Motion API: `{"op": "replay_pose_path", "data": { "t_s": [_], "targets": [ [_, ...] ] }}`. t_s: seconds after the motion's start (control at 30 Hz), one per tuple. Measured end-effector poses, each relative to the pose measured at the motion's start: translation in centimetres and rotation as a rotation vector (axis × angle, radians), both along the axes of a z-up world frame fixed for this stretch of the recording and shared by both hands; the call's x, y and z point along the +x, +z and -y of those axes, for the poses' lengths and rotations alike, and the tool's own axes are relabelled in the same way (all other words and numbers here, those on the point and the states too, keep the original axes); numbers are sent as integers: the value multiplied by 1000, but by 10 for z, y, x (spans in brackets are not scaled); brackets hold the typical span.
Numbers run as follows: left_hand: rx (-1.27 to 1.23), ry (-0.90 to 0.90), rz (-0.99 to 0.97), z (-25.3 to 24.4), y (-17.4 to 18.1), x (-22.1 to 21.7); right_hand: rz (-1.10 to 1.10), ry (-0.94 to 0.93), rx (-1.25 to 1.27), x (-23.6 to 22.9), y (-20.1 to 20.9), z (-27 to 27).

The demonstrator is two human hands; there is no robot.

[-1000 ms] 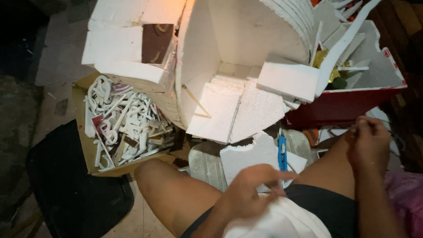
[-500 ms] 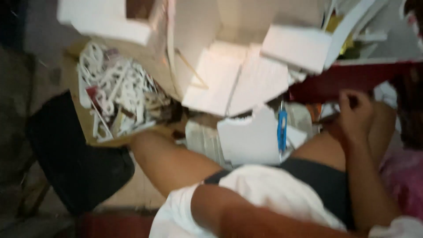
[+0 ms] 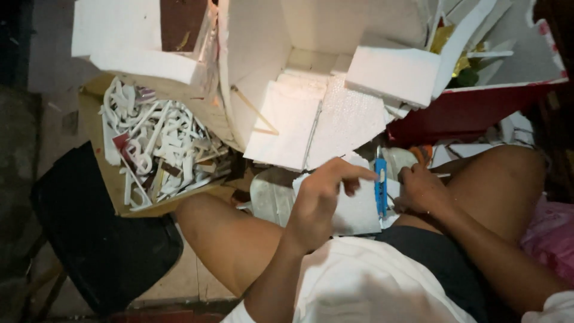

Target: Cutting, fitting, and bonding styrofoam sections to build a larger structure using scissors and a candle flame.

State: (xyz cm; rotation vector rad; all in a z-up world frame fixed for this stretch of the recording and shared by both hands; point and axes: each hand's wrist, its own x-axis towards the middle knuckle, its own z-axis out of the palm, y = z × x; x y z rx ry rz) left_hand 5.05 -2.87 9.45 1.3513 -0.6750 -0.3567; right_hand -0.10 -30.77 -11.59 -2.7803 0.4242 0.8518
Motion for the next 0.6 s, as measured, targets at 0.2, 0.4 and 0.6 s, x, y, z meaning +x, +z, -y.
{"op": "replay_pose_path", "data": {
  "t_s": [0.2, 0.4, 0.6],
  "targets": [
    [305, 153, -5, 22, -31, 9, -187, -288, 302, 21, 33, 43],
    [566, 183, 90, 38, -50, 11, 252, -236, 430, -8, 68, 109],
    [630, 203, 27, 44, -55, 9, 500, -928, 487, -8, 152, 41]
  ]
}}
